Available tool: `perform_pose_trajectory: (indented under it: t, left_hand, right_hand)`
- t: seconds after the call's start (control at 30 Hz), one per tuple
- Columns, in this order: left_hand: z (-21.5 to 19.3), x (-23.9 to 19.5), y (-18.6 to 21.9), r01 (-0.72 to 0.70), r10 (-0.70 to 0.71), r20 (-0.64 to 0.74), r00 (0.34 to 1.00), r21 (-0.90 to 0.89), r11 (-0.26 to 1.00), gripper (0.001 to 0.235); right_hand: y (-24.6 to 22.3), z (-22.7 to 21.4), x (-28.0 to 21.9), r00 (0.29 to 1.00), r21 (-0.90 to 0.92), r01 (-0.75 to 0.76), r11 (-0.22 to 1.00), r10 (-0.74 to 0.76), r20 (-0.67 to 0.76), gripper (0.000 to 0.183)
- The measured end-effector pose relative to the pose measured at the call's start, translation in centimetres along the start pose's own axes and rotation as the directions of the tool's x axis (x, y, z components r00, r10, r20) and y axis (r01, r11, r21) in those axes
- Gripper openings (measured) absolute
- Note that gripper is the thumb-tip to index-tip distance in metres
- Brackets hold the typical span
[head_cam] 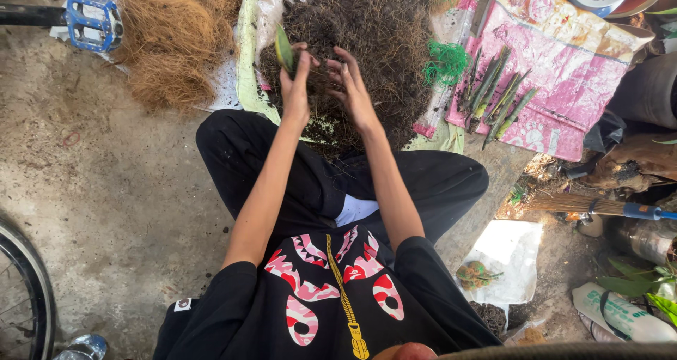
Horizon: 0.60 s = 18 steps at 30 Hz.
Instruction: The person wraps a plant in a bundle of coconut coir and secures it with green string. They then pick up another plant and begin wrapping it in coir as well.
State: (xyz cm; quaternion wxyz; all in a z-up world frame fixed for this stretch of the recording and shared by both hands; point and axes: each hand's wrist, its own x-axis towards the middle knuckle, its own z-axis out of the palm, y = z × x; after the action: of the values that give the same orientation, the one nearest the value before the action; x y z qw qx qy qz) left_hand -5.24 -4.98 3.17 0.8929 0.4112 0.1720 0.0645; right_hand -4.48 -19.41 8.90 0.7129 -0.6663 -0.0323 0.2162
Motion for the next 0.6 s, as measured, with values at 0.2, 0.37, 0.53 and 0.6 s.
perform_pose_trajectory:
  t: [0.2,0.37,0.53,0.6]
  left_hand:
    - [1.7,-2.7,-1.4,-0.271,0.292,-0.007,0.956,0.35,0.897,0.056]
    - [0.7,-3.7,0.2,-0.419,0.367,0.251,0.896,0.753,0.507,0.05]
    - [2.0,-5.4,2.6,-0.41,0.278,0.304,0.911,0.742,0.531,0.059]
    - [2.7,-5.3,3.7,-0.373,0.262,0.272,0.926,0.765,0.524,0.058]
  right_hand:
    - [3.3,4.6,0.1,0.992,-0.02,0.105,0.994,-0.106,-0.06,0.062]
    - [8.7,4.0,1.5,0.984,0.188,0.019,0.982,0.016,-0.179,0.06]
    - [10.0,2.7,2.5,0.98,0.278,0.041,0.96,0.015,-0.198,0.07]
    - [9.2,2.6,2.8,0.99,0.334,0.035,0.942,0.014,-0.143,0.062]
